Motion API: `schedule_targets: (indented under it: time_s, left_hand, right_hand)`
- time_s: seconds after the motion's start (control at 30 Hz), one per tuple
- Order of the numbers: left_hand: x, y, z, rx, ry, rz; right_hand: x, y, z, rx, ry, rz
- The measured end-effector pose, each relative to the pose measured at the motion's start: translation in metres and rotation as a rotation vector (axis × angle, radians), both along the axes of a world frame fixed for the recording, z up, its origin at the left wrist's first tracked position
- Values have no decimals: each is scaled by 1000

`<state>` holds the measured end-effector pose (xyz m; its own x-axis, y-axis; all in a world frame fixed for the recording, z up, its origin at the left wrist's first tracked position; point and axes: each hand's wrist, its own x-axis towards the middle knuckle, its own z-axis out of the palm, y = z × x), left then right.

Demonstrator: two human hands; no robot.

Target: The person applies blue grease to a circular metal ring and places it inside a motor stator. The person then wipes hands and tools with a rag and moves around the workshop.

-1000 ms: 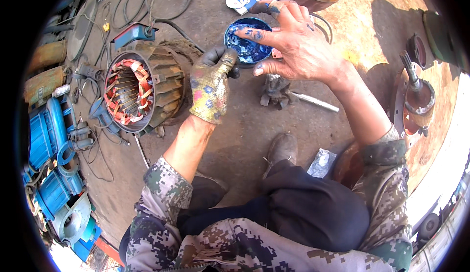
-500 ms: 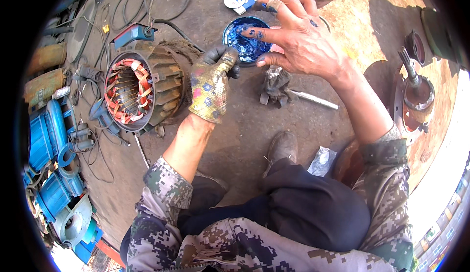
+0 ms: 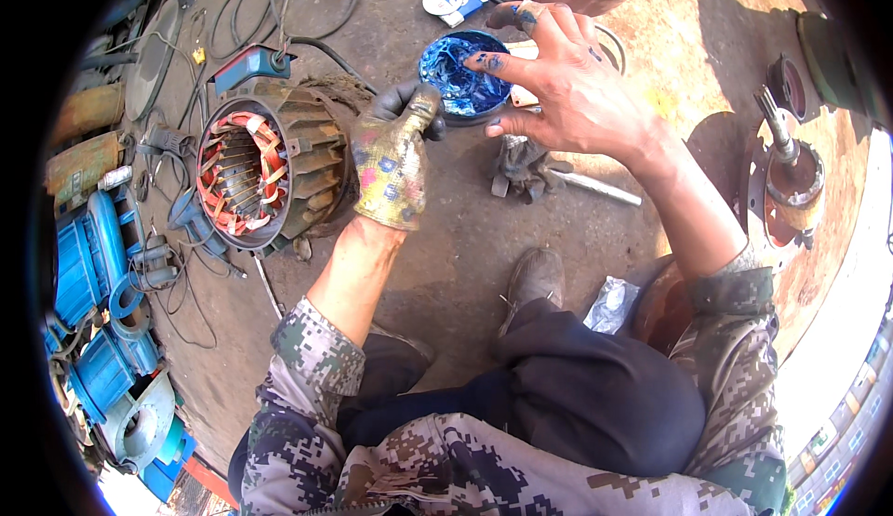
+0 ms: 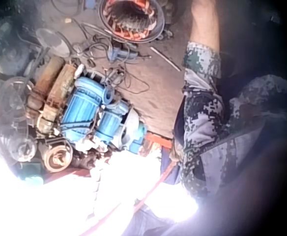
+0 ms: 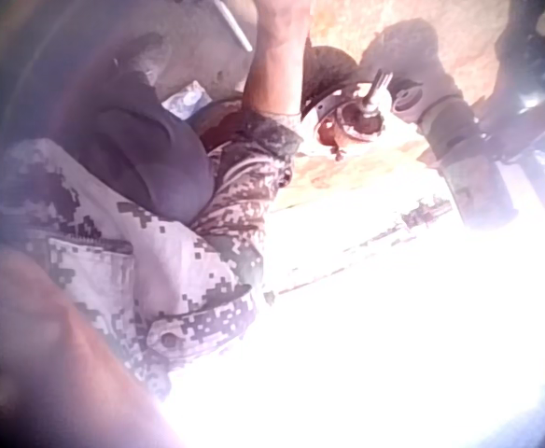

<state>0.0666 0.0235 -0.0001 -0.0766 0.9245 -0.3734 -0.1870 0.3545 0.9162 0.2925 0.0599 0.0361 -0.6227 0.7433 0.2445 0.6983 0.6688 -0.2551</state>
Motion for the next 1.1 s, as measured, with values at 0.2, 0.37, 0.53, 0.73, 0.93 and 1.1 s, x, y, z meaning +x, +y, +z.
schedule_targets:
  time_s: [0.2,0.37,0.53,0.73,0.93,1.1]
  left_hand:
    - [7,5,-14,-137,-342,158]
    - [-5,8,-15,-196,-540,228]
    - [9,6,-8,-124,-413,134]
    - [5,3,-7,-55,-234,-15]
    - [4,3,-2,-55,-155,-79]
    - [3,3,-6,-77,-156,-61]
  right_hand:
    - [-7,-27,-15,-150,138,-31]
    - [-15,-24,-17,-176,222,38]
    - [-4,-12,-15,-94,201,-29]
    - [-13,3,-14,-18,82,29]
    - [-5,15,-4,132,-60,61]
    - [-5,18,-2,209,-77,48]
